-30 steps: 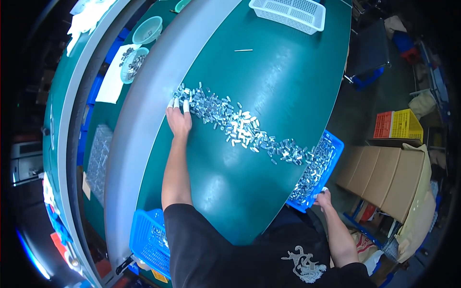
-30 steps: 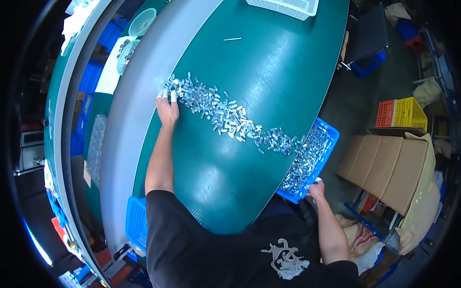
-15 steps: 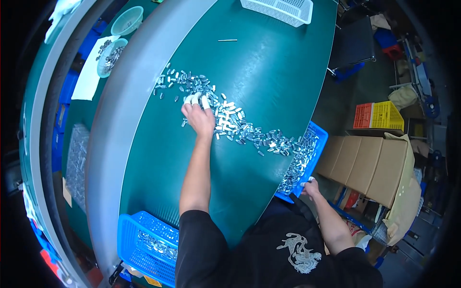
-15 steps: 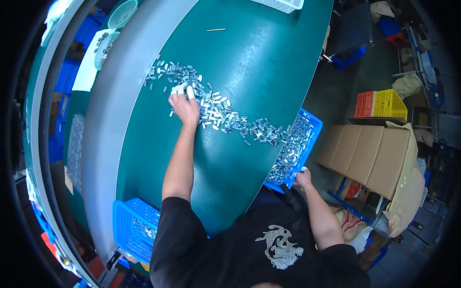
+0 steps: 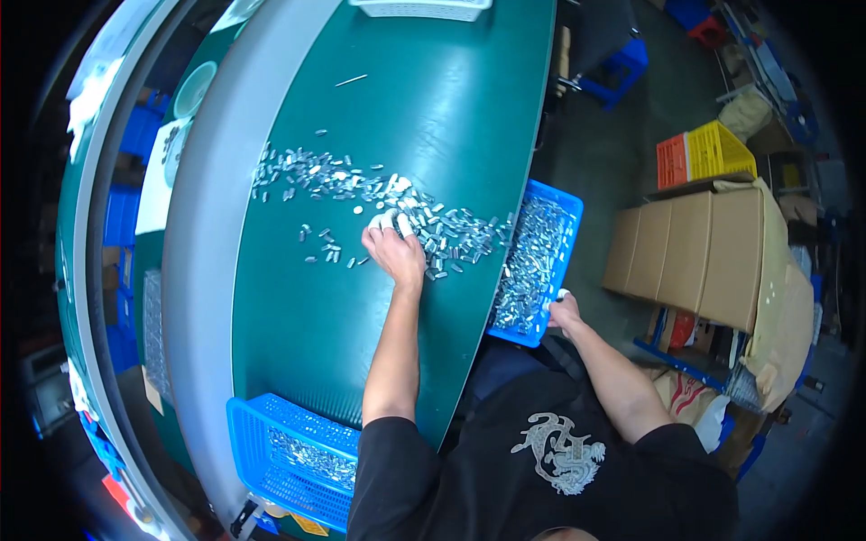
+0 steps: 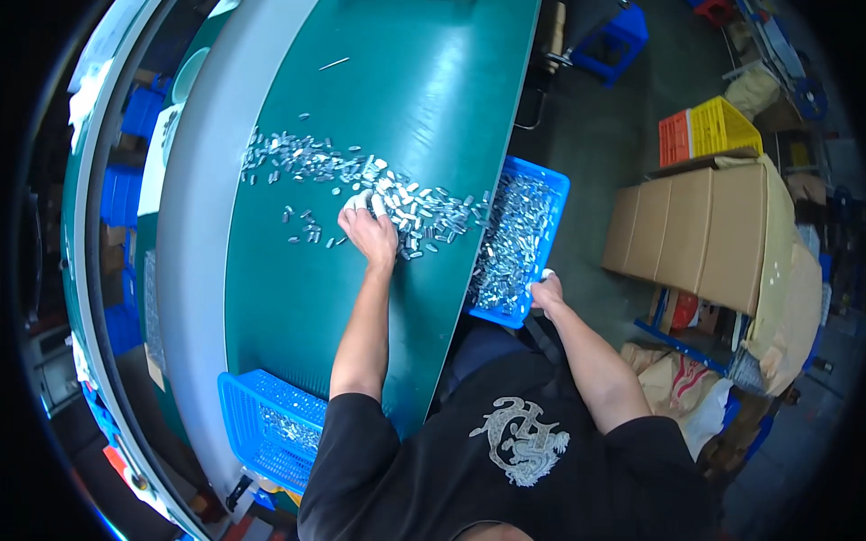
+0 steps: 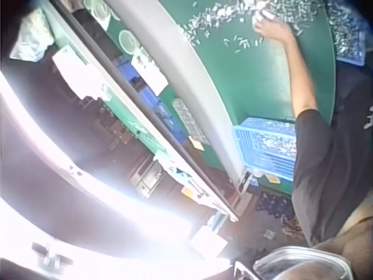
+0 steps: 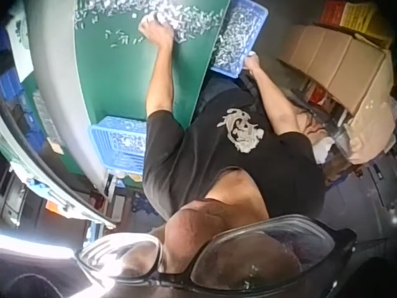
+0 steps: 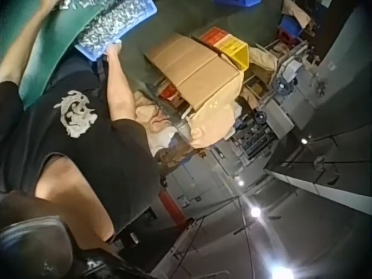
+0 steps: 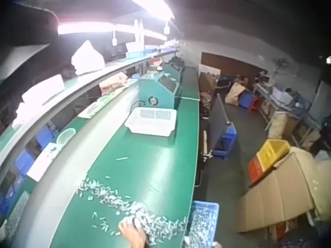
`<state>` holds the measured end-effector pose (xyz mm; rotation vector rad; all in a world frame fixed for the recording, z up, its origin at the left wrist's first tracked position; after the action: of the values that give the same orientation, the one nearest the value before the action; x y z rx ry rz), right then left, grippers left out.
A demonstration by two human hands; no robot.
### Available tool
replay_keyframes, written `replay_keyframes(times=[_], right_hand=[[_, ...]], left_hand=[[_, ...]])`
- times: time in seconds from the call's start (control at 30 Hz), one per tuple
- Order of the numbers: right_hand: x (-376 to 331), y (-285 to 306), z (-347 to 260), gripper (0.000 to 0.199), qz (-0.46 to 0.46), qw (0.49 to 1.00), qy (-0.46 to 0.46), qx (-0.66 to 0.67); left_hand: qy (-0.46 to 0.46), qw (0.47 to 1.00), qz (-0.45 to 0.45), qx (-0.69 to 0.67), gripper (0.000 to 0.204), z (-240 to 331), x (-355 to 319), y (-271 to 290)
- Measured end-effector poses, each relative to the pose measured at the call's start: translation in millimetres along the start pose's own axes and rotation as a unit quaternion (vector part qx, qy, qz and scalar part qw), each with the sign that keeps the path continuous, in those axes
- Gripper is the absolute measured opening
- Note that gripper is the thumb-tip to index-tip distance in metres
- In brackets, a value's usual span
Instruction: Sorting small metal components from a workbench into blue plastic bins and then transferring them into large paper bags.
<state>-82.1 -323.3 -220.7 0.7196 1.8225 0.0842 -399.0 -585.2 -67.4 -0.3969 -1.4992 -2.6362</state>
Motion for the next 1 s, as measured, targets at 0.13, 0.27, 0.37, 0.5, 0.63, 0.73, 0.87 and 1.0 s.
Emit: replay_keyframes(times=[0.13, 0.27, 0.37, 0.5, 0.63, 0.73, 0.87, 1.0], right_hand=[[7.8, -0.5, 3.5, 0.035, -0.012, 0.999, 0.024, 0.018], [-0.1, -1.4, -1.2, 0.037, -0.023, 0.999, 0.02, 0.029], [-5.6, 2.9, -3.5, 0.047, -0.015, 1.0, 0.016, 0.015], [7.4, 0.9, 4.4, 0.049, -0.012, 1.0, 0.018, -0.01], [13.7, -0.5, 8.9, 0.048, -0.004, 1.0, 0.01, -0.024], [7.7, -7.6, 2.8, 0.048, -0.008, 0.999, 0.012, -0.043], [-9.0, -2.9, -9.0, 0.028, 0.04, 0.999, 0.029, 0.006], [0.9, 8.9, 2.8, 0.028, 0.025, 0.999, 0.021, 0.038]], left_hand=[[-0.032, 0.999, -0.009, 0.034, 0.027, 33.6, -33.2, -10.5], [-0.035, 0.999, -0.025, 0.029, 0.03, 67.6, -62.2, -17.3], [-0.036, 0.998, -0.038, 0.03, 0.03, 89.1, -79.2, -24.2], [-0.051, 0.998, -0.036, 0.005, 0.027, 108.0, -98.2, -35.3], [-0.07, 0.996, -0.048, -0.01, 0.033, 134.0, -113.4, -37.0], [-0.118, 0.988, -0.087, -0.05, 0.034, 150.1, -125.0, -36.7], [-0.18, 0.971, -0.143, -0.073, 0.041, 168.1, -135.7, -20.1], [-0.193, 0.966, -0.097, -0.145, 0.037, 112.4, -84.9, 20.2]])
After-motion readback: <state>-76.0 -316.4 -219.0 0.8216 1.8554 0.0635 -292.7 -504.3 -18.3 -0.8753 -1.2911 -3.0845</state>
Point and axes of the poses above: each hand's wrist, its own x-axis towards the middle knuckle, its own y-axis out of the back of the hand, z = x × y, the point moved 9 cm from there along x, towards the middle knuckle, and after that the axes turned 6 degrees about x, right-handed, at the moved point
